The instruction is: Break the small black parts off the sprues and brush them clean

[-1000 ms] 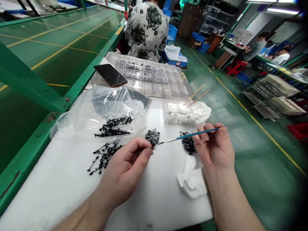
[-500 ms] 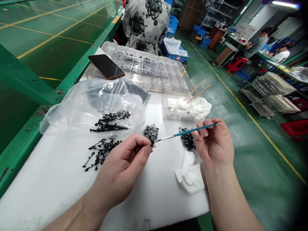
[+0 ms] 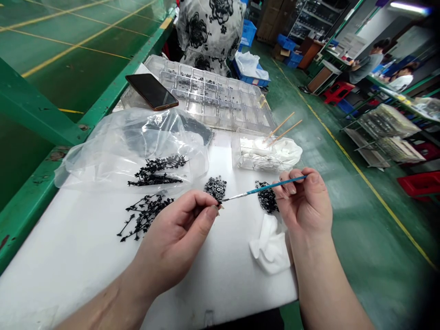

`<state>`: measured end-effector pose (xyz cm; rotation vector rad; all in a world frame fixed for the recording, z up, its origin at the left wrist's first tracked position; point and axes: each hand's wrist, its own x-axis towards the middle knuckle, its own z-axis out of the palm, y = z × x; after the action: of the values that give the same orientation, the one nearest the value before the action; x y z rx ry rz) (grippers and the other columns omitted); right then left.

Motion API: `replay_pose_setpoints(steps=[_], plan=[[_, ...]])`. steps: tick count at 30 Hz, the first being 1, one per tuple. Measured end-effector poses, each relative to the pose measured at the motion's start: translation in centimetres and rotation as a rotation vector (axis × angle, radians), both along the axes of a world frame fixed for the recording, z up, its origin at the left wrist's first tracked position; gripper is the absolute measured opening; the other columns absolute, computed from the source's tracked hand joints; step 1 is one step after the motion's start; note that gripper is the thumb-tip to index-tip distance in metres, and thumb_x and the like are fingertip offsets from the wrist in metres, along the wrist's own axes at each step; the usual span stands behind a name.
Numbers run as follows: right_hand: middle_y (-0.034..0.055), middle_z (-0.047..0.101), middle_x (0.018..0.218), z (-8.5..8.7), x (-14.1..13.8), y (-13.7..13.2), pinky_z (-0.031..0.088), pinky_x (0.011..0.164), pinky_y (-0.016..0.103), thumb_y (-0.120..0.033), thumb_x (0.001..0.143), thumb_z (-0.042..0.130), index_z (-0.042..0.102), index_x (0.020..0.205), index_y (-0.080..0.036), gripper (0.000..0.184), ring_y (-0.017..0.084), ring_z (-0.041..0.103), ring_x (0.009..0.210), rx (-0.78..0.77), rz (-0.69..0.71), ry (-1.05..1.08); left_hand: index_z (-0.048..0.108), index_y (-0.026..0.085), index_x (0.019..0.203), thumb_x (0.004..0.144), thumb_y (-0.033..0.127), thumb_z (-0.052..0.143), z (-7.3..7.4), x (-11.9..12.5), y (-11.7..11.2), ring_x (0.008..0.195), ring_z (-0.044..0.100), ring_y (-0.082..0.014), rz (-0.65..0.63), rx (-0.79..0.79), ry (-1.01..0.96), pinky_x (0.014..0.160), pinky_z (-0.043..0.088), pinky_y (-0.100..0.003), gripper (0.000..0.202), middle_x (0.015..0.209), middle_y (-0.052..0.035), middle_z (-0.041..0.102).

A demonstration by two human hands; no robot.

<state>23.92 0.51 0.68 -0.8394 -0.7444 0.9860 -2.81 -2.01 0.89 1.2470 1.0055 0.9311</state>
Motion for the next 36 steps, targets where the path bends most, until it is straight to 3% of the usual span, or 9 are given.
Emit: replay_pose_setpoints(steps=[36], plan=[[-0.0041,0.044,0.07,-0.28,0.44,-0.07,0.033,0.053,0.026,-0.04,0.076,0.095,0.078,0.086,-0.03,0.023,0.011,0.04,0.062,0.013,-0.013,-0.071,0.072,0.026,0.101,0.104,0.04,0.066,0.01,0.15,-0.07,0.07,0.055,-0.0133,0.014,0.021,0.007,0.062,0.044,-0.023,0.015,0.08,0.0013,0.063]])
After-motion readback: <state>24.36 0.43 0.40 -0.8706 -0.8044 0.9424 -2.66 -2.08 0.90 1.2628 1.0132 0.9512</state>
